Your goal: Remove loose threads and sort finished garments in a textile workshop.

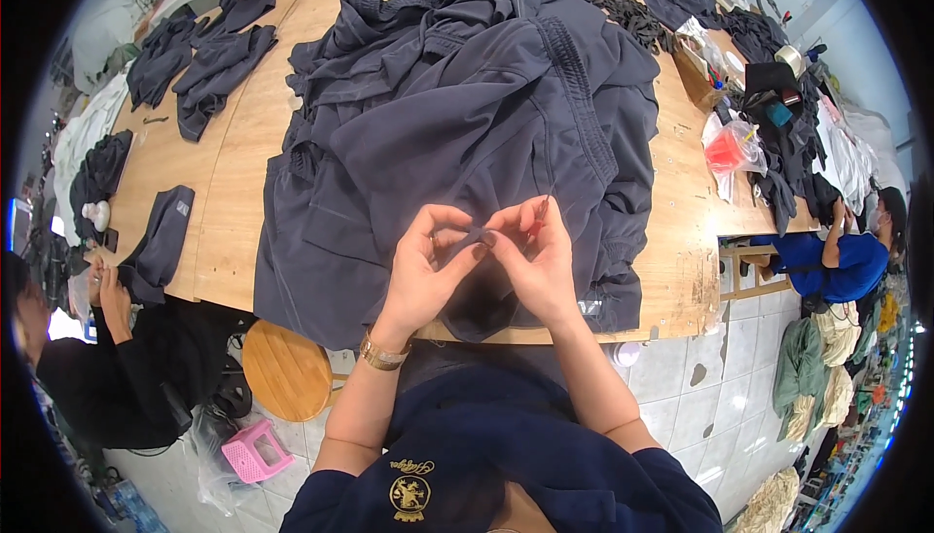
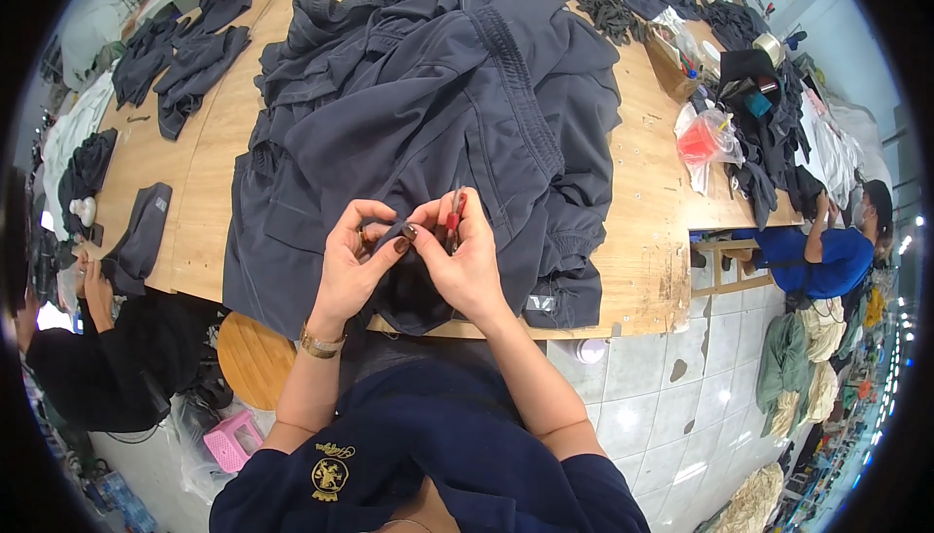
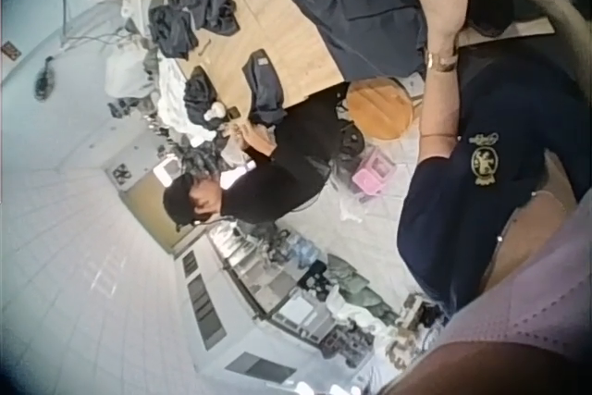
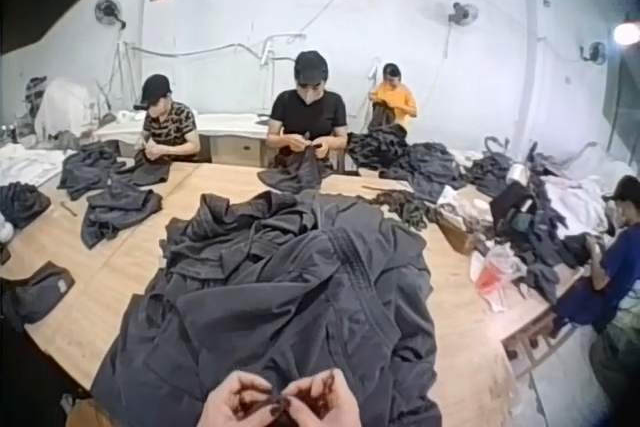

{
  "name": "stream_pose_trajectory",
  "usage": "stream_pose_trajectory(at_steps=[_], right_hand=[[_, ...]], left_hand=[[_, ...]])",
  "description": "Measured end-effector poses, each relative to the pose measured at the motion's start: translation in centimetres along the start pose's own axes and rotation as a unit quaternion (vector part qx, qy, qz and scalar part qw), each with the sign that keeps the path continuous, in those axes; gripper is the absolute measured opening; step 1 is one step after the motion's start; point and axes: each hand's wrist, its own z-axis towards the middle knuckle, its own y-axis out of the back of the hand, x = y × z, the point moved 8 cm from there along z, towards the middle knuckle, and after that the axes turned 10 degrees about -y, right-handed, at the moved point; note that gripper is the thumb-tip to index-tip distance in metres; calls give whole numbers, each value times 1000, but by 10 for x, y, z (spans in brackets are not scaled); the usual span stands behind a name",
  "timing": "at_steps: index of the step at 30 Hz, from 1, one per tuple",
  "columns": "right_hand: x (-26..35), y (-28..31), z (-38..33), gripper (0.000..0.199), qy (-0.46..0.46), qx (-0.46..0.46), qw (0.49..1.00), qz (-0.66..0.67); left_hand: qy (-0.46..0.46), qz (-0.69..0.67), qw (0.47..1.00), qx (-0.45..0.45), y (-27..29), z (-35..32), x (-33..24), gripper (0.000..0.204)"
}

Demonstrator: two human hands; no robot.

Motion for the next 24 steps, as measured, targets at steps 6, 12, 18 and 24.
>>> stream_pose_trajectory(at_steps=[6, 12, 18, 24], right_hand=[[-4, 11, 1, 30, -51, -11, 986, 161], [7, 12, 6, 28, -46, 1, 989, 139], [25, -12, 4, 21, 21, 38, 996, -82], [25, -3, 4, 13, -42, 76, 996, 34]], left_hand=[[-39, 40, 998, 34, 6, 5, -8, 19], [-26, 119, 988, 93, 4, 11, -14, 15], [-32, 159, 977, 138, 1, 12, -17, 11], [20, 92, 987, 134, 6, 18, -12, 8]])
